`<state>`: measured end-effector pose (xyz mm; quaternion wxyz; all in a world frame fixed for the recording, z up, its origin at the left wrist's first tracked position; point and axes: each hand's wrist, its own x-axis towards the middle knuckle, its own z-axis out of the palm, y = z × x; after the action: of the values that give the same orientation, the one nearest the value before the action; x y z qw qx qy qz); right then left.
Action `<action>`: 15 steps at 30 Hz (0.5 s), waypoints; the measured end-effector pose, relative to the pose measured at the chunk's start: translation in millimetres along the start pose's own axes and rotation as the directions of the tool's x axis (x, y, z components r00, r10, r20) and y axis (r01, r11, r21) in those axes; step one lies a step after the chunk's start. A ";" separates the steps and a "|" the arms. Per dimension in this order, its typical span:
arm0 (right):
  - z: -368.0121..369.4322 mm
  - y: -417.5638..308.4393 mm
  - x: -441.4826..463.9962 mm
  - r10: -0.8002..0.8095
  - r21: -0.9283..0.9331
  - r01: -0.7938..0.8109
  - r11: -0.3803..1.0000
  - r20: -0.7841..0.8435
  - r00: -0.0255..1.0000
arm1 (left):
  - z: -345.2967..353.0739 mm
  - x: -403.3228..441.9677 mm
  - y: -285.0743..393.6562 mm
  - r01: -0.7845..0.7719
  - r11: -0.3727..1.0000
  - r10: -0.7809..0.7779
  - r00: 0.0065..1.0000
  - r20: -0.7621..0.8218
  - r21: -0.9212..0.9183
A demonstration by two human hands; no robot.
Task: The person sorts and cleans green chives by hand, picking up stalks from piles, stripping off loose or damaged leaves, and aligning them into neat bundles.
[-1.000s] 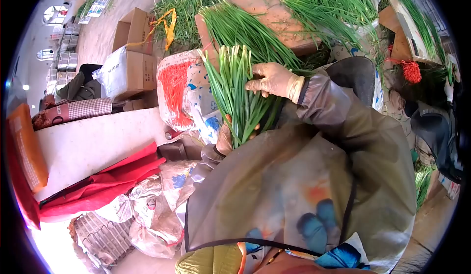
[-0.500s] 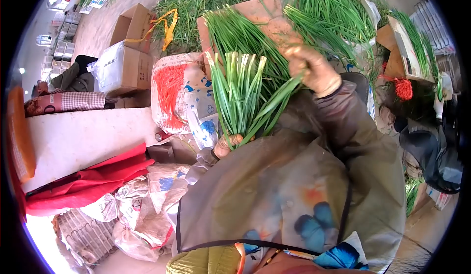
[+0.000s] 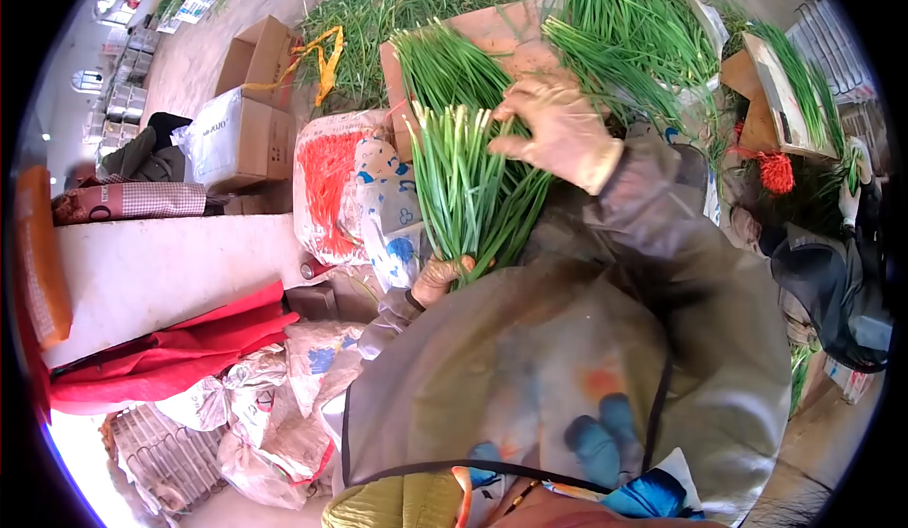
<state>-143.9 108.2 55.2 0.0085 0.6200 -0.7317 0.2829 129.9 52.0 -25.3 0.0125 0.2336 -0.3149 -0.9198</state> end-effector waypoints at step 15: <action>31.7 38.9 -14.8 0.139 0.660 -0.369 0.654 0.374 0.917 | 16.7 -3.5 2.4 0.067 0.990 -0.066 0.998 0.010 -0.124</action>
<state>-165.3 110.9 7.5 -0.3824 0.4980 -0.6350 0.4501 125.4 60.3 -10.9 -0.0046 0.2401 -0.2489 -0.9383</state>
